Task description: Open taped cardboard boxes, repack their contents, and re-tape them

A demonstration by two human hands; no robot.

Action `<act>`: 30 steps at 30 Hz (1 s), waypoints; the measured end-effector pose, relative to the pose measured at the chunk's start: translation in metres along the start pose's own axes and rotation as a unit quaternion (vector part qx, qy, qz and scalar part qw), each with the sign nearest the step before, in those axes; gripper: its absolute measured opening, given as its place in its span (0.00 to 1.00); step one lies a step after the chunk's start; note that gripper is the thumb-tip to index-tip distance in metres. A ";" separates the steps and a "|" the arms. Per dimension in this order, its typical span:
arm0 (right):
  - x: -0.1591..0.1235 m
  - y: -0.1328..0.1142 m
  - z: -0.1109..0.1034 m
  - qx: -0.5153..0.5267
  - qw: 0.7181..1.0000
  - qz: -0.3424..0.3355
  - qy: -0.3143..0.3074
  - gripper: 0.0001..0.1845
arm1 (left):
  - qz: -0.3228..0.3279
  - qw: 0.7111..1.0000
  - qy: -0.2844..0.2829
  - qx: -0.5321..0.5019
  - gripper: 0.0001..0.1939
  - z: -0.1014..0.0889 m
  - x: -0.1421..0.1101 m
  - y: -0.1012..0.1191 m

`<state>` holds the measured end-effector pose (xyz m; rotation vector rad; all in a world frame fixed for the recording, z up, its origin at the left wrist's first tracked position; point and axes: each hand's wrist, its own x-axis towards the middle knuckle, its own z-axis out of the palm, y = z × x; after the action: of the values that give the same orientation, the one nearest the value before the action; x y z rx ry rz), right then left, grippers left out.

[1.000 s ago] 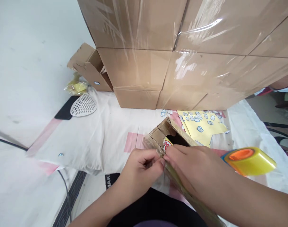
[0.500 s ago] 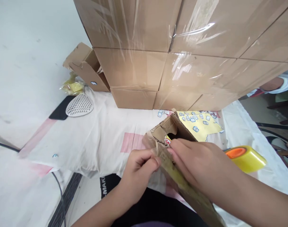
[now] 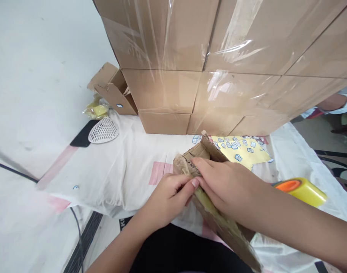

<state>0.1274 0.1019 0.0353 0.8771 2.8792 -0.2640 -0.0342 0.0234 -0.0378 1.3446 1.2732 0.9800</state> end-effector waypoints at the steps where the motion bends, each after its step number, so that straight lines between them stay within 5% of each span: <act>1: 0.001 -0.002 -0.001 0.019 1.000 0.001 -0.012 0.07 | 0.022 1.000 0.001 -0.006 0.26 -0.001 -0.001 -0.003; 6: 0.004 -0.011 -0.002 0.127 0.992 0.001 -0.025 0.06 | 0.134 0.990 0.000 -0.034 0.24 -0.004 -0.004 -0.017; 11: 0.010 -0.019 -0.002 0.077 0.995 0.053 -0.022 0.09 | 0.187 0.982 0.021 0.000 0.21 -0.001 -0.003 -0.023; 17: 0.016 -0.021 -0.013 -0.006 0.988 0.119 -0.099 0.08 | 0.068 0.967 0.170 -0.176 0.26 0.040 -0.015 -0.046; 22: 0.005 -0.016 -0.018 -0.022 0.985 0.132 -0.109 0.10 | 0.030 0.940 0.188 -0.282 0.25 0.060 -0.025 -0.052; 30: 0.011 -0.008 -0.004 -0.065 0.996 -0.026 0.054 0.07 | 0.136 0.986 0.097 -0.007 0.19 0.030 -0.013 -0.017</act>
<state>0.1132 0.1023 0.0388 0.8194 2.9807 -0.0339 -0.0097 0.0054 -0.0582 1.4659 1.2416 1.3344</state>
